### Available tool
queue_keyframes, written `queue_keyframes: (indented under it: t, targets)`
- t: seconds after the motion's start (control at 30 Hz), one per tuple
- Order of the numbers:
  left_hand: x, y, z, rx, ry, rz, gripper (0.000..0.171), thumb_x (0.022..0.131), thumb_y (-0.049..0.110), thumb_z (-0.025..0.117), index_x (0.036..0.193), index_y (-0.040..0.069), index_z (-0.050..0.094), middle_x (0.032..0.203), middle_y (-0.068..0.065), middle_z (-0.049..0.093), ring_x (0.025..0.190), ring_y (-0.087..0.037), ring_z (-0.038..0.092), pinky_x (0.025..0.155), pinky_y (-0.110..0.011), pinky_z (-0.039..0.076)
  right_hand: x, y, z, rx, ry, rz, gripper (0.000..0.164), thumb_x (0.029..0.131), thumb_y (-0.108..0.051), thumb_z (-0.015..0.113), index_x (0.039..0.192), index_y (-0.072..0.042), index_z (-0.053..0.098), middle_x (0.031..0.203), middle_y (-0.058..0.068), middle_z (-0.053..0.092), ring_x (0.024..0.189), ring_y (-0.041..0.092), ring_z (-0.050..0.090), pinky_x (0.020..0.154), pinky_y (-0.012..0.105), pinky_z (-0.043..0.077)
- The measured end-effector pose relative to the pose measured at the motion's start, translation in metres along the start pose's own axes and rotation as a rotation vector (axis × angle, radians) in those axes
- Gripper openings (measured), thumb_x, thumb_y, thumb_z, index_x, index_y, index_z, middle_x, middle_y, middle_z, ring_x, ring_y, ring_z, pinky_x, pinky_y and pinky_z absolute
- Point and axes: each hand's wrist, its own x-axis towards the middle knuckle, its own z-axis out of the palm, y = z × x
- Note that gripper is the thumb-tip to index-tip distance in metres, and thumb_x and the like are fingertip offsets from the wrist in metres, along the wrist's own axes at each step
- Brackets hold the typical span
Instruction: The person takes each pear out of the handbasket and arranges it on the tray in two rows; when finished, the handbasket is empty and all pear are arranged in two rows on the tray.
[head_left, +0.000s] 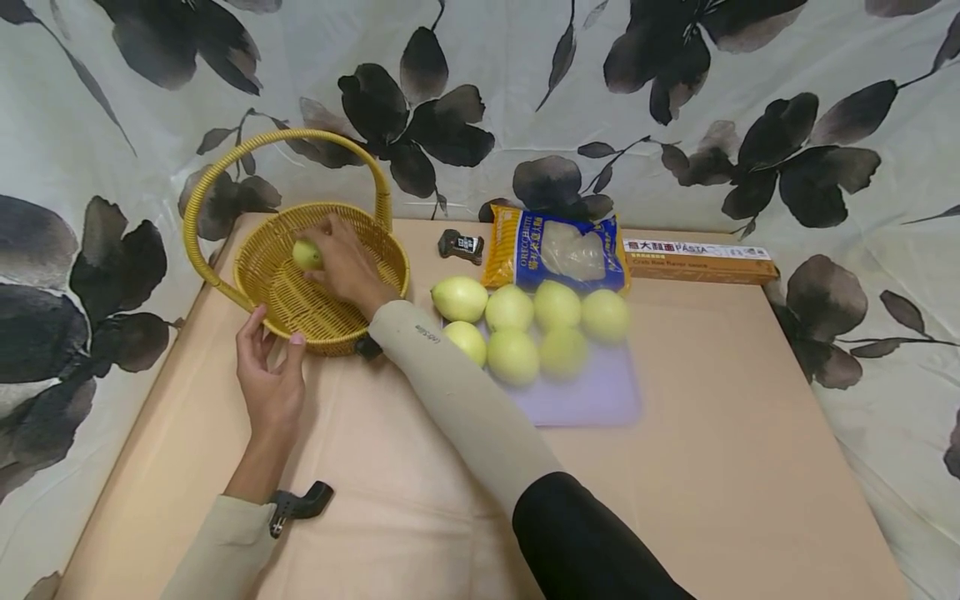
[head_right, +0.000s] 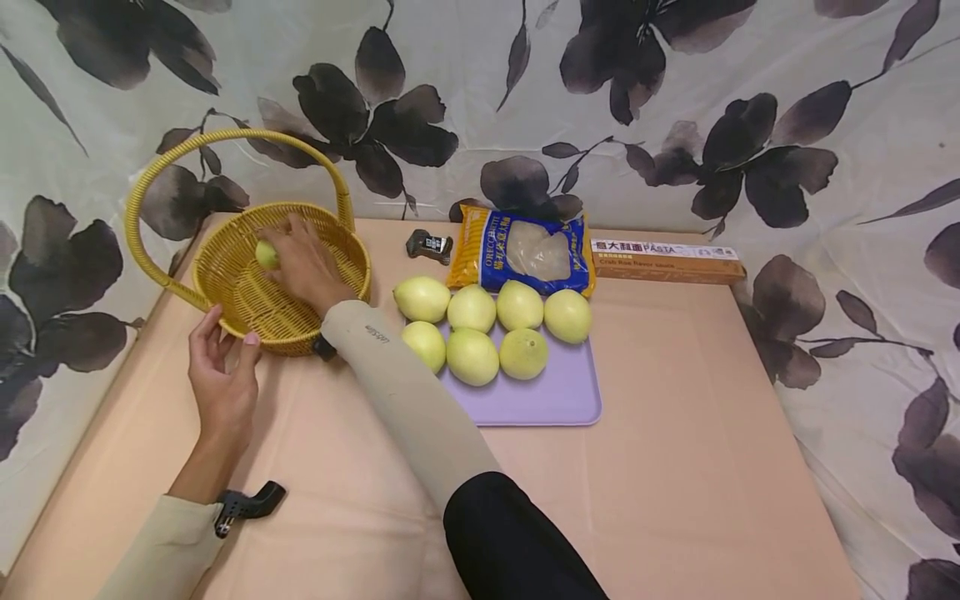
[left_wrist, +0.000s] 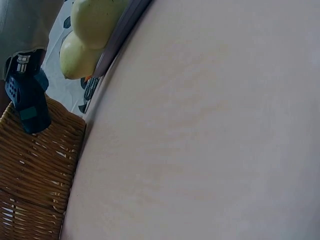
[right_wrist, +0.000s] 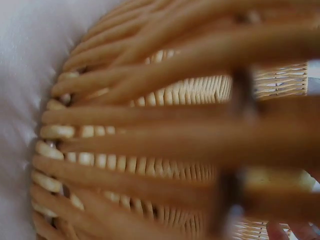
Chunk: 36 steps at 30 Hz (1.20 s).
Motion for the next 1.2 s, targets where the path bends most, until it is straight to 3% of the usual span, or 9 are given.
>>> queue_keyframes:
  t: [0.27,0.4,0.53,0.77,0.97,1.2]
  targets:
    - [-0.004,0.002,0.003,0.002,-0.002,0.008,0.063,0.109,0.020,0.062,0.164,0.028,0.032,0.174,0.001,0.029,0.158,-0.029,0.034,0.124,-0.056,0.041,-0.006,0.004,-0.001,0.023,0.024,0.042,0.047,0.096,-0.035,0.079,0.139,-0.036,0.060,0.152,-0.011,0.050,0.134,0.008,0.044,0.102,0.021,0.049]
    - [-0.005,0.002,0.003,0.005,-0.007,0.009,0.063,0.109,0.020,0.061,0.164,0.027,0.031,0.174,0.004,0.028,0.158,-0.030,0.033,0.125,-0.057,0.040,-0.009,0.005,-0.002,0.070,0.020,0.077,0.054,0.093,-0.035,0.082,0.142,-0.038,0.061,0.150,-0.008,0.048,0.129,0.008,0.050,0.103,0.022,0.050]
    - [-0.006,0.002,0.003,0.006,-0.008,0.005,0.063,0.109,0.020,0.061,0.164,0.028,0.031,0.174,0.005,0.027,0.158,-0.029,0.033,0.125,-0.056,0.040,-0.011,0.008,-0.003,0.031,0.002,0.060,0.063,0.090,-0.040,0.086,0.148,-0.035,0.061,0.148,-0.004,0.051,0.126,0.011,0.054,0.106,0.023,0.049]
    - [-0.005,0.002,0.001,-0.011,-0.005,-0.007,0.063,0.109,0.020,0.061,0.164,0.029,0.032,0.175,0.004,0.026,0.159,-0.029,0.032,0.125,-0.052,0.040,-0.019,0.005,-0.013,-0.006,-0.068,0.031,0.065,0.084,-0.043,0.091,0.142,-0.031,0.065,0.140,-0.010,0.068,0.127,0.010,0.059,0.106,0.023,0.046]
    - [-0.004,0.002,0.001,-0.016,-0.008,-0.008,0.063,0.109,0.018,0.060,0.164,0.030,0.030,0.176,0.002,0.025,0.159,-0.029,0.031,0.126,-0.051,0.039,-0.033,-0.007,-0.021,0.010,-0.145,0.027,0.068,0.082,-0.043,0.094,0.143,-0.032,0.066,0.140,-0.014,0.068,0.125,0.009,0.060,0.102,0.021,0.046]
    - [-0.003,0.002,0.000,-0.019,-0.002,-0.009,0.063,0.109,0.019,0.061,0.163,0.029,0.031,0.176,0.002,0.025,0.159,-0.029,0.032,0.126,-0.049,0.041,-0.050,-0.015,-0.026,0.047,-0.117,-0.002,0.068,0.085,-0.043,0.091,0.145,-0.030,0.065,0.145,-0.014,0.066,0.130,0.009,0.059,0.105,0.021,0.045]
